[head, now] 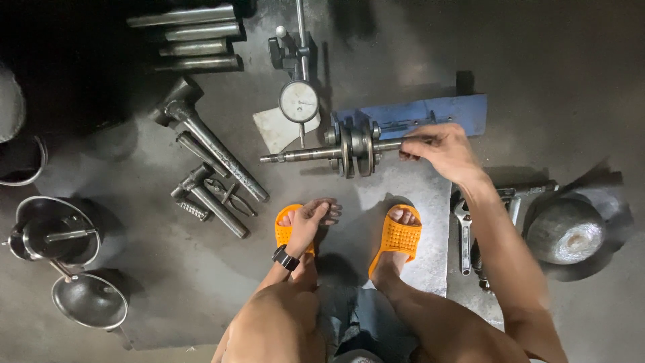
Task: The person holds a metal shaft with attached discs and repeatedly rotates it while a dial indicator measures runout. They briefly dip the shaft into a metal bowl, then continue rotating and adjusting the indicator. The person also moves a small metal piece into a bowl and repositions the indicator on the shaft.
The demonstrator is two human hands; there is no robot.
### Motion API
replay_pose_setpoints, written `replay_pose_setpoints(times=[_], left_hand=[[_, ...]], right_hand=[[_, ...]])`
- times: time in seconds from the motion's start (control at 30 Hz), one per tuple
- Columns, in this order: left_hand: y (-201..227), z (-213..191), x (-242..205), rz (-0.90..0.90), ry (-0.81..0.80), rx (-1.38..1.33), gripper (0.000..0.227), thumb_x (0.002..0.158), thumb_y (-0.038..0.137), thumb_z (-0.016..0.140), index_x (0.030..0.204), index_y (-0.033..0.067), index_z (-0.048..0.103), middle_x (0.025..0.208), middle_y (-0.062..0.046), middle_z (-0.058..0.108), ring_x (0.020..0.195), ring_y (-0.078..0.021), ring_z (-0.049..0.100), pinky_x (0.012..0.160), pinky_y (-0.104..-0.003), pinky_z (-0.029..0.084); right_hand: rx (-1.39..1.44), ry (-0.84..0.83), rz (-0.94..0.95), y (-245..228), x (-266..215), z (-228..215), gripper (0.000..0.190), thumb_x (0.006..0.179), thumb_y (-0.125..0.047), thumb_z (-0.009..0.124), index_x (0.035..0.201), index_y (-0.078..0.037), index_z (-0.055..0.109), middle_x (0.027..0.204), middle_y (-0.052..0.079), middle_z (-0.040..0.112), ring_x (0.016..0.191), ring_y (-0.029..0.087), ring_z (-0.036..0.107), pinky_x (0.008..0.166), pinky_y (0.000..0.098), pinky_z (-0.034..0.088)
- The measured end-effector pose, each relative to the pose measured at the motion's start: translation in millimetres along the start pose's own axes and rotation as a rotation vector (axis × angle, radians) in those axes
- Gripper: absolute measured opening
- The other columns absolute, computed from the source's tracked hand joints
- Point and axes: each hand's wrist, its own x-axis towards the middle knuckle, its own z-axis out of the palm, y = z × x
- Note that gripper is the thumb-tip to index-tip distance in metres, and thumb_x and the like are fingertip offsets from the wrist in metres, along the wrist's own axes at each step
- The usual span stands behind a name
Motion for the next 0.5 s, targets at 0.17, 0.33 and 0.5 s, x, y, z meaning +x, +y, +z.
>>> replay_pose_setpoints(times=[0.17,0.33,0.5], left_hand=[[-2,1,1,0.004,-0.004,0.001,0.03,0.09,0.018,0.057,0.105,-0.0076,0.06,0.089,-0.023,0.066,0.078,-0.0275,0.066,0.068,-0.039,0.056],[-2,0,2,-0.005,0.005,-0.013,0.03,0.09,0.018,0.058,0.105,-0.0075,0.06,0.089,-0.024,0.065,0.078,-0.028,0.066,0.068,-0.039,0.056],[2,2,-1,-0.017,0.008,-0.028,0.03,0.09,0.016,0.056,0.106,-0.0088,0.059,0.089,-0.025,0.065,0.078,-0.0291,0.065,0.069,-0.04,0.056]], right_hand=[[0.022,0.0,-0.14,3,-1,-1,0.025,0.066,-0.006,0.081,0.088,-0.006,0.069,0.082,0.012,0.067,0.08,0.018,0.062,0.072,0.0301,0.052],[0.174,-0.101,-0.063,-7,-5,2,0.059,0.056,0.003,0.079,0.111,0.0,0.057,0.102,0.015,0.063,0.097,0.022,0.059,0.079,0.0306,0.053],[0.084,-0.048,0.087,-10,-7,5,0.02,0.089,-0.013,0.059,0.078,0.002,0.067,0.062,0.017,0.063,0.056,0.023,0.063,0.056,0.034,0.053]])
